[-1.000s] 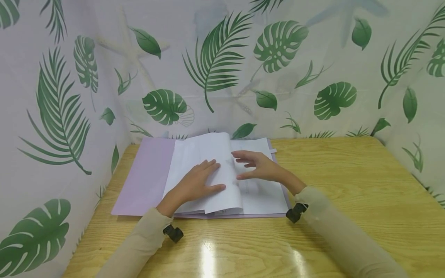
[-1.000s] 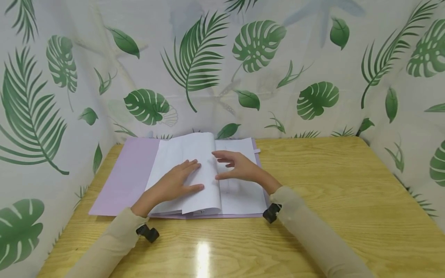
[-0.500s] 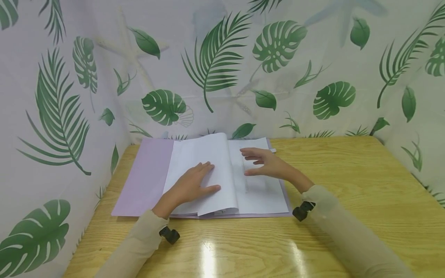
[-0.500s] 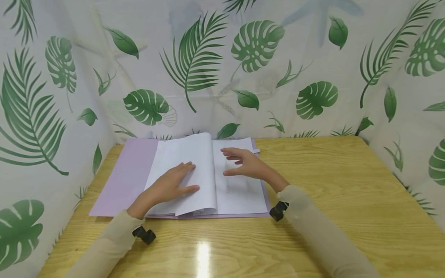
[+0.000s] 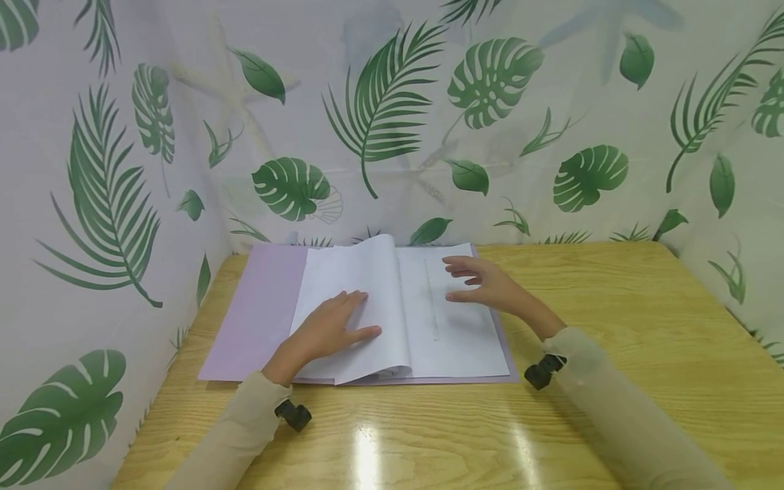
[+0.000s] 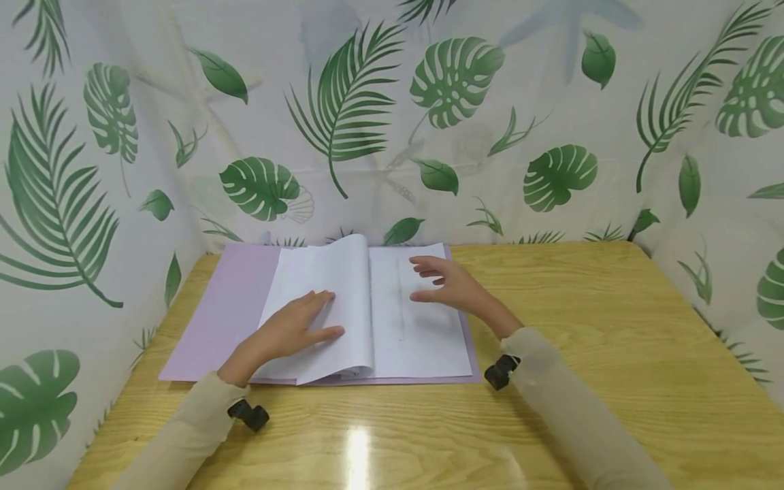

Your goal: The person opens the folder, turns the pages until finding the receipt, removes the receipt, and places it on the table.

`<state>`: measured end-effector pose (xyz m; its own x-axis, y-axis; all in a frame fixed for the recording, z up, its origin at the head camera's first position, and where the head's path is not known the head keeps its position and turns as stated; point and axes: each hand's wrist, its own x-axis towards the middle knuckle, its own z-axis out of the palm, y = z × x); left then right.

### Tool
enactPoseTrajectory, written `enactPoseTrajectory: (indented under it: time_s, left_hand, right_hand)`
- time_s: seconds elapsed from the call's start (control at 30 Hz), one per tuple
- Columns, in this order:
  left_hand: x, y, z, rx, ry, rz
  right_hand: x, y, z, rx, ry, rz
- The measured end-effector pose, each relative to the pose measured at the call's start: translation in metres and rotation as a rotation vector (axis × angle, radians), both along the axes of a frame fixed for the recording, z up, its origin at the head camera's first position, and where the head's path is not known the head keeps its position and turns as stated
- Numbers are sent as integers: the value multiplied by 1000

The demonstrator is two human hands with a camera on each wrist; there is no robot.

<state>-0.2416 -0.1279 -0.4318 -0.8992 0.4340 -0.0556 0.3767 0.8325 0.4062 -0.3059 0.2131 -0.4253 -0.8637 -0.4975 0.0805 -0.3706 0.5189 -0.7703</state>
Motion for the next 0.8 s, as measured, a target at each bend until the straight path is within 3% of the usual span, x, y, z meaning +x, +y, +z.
enactPoseTrajectory:
  time_s: [0.8]
  left_hand:
    - [-4, -18, -6, -39, -56, 60]
  right_hand:
    - [-1, 24, -6, 0, -24, -76]
